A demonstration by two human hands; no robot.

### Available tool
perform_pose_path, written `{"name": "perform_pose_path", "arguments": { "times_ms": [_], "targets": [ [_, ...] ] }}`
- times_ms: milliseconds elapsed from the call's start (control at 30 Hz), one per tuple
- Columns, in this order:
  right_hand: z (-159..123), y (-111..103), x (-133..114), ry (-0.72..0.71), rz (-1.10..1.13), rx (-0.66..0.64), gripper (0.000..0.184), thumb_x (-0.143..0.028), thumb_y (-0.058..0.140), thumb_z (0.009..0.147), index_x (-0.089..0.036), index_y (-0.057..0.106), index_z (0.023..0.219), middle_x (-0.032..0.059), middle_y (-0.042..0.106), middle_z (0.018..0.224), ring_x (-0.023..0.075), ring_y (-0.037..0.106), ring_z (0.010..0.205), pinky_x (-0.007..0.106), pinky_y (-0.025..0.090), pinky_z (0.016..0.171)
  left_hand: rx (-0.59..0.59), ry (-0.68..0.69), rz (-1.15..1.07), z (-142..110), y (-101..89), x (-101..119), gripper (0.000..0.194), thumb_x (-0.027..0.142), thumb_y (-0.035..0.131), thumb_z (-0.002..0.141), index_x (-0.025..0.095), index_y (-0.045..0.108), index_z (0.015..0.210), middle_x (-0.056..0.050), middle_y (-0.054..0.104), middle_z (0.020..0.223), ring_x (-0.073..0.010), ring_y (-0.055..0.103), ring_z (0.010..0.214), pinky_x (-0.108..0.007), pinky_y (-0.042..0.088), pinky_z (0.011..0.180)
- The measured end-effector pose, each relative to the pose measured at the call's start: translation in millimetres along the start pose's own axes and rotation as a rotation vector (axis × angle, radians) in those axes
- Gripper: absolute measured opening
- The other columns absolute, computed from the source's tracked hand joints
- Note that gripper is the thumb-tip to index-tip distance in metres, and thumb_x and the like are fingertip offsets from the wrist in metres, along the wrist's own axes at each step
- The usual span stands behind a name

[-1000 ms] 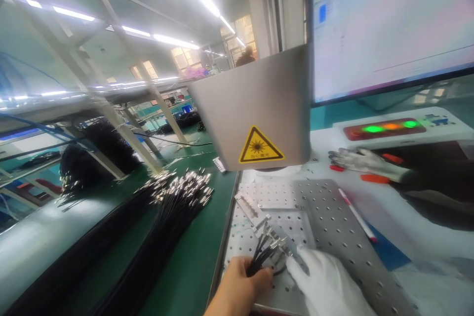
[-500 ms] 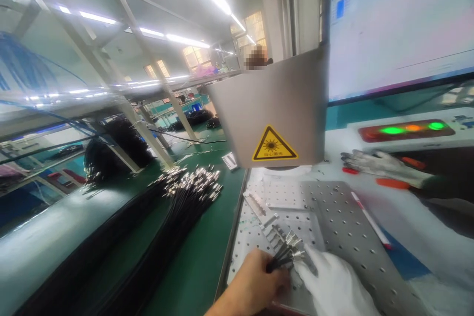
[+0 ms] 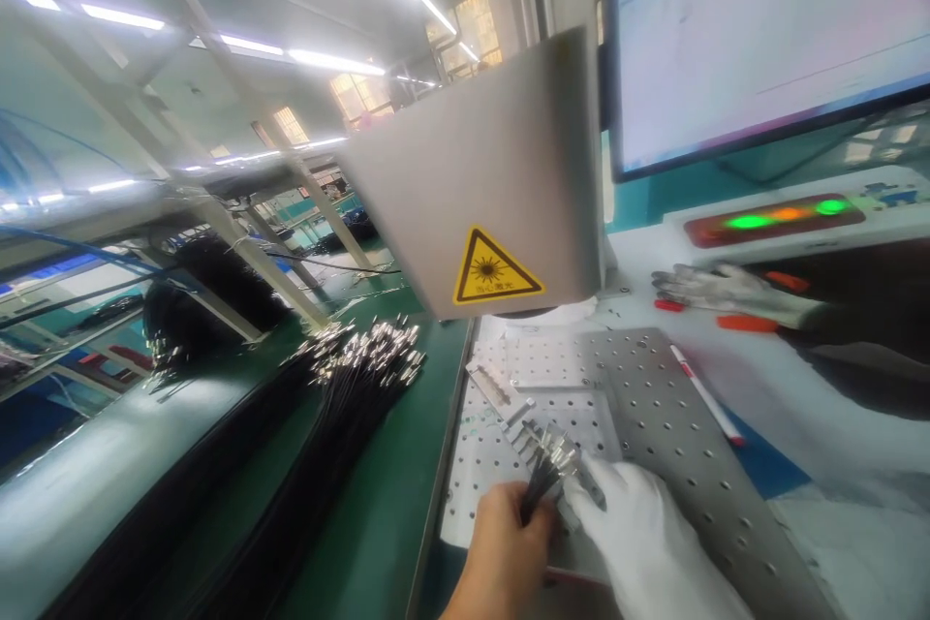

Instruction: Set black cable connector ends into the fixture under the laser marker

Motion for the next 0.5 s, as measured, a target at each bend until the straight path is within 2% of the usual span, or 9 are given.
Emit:
{"name": "perform_pose_path", "arguments": {
  "times_ms": [100,233,333,400,500],
  "targets": [
    [-5,4,-4,0.007,-0.048,-0.032,0.016,-0.013,0.056,0.087,-0.020,0.071,0.085,0.0074,0.061,0.074,0.0199,0.058,0.068,0.028,0.050,0.059,0.023,0.025,-0.001,-1,1.0,1,0.025,0.022,0.048,0.087,0.018,0.047,0.062,0.006,0.036,0.055,-0.0097,0.035,0.054,-0.024,0.023,0.050],
    [-16,14,-5,-0.169,-0.152,-0.125,0.033,-0.003,0.054,0.080,-0.022,0.072,0.099,0.0092,0.064,0.088,0.0220,0.059,0.075,0.031,0.050,0.062,0.033,0.027,-0.063,-4,-1.0,2,0.023,0.023,0.054,0.082,0.019,0.049,0.061,0.006,0.038,0.051,-0.0091,0.035,0.050,-0.024,0.023,0.048],
    [-14,16,0,-0.251,-0.107,-0.130,0.036,-0.003,0.049,0.083,-0.025,0.073,0.098,0.0063,0.066,0.086,0.0191,0.062,0.072,0.027,0.050,0.060,-0.088,-0.021,-0.118,-4,0.2,0,0.024,0.024,0.054,0.081,0.018,0.051,0.058,0.005,0.043,0.045,-0.0089,0.033,0.043,-0.025,0.024,0.047],
    [-9,20,3,-0.209,-0.059,-0.195,0.032,-0.008,0.047,0.088,-0.025,0.073,0.097,0.0051,0.067,0.082,0.0178,0.063,0.070,0.025,0.050,0.059,-0.135,-0.009,-0.096,-3,-4.3,-2,0.027,0.029,0.055,0.082,0.019,0.051,0.057,0.004,0.045,0.043,-0.0094,0.034,0.042,-0.025,0.024,0.047],
    [-4,22,10,-0.038,-0.067,-0.290,0.028,-0.019,0.046,0.094,-0.024,0.073,0.100,0.0057,0.067,0.077,0.0189,0.064,0.068,0.026,0.050,0.058,0.027,0.135,-0.052,1,-29.2,2,0.033,0.043,0.061,0.079,0.020,0.048,0.059,0.005,0.046,0.048,-0.0096,0.038,0.046,-0.024,0.026,0.048]
  ]
}}
Point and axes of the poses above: each hand's wrist, its own z-axis towards the middle knuckle, its own y-axis out of the palm, x = y × z, the point moved 7 cm from there along z, towards the middle knuckle
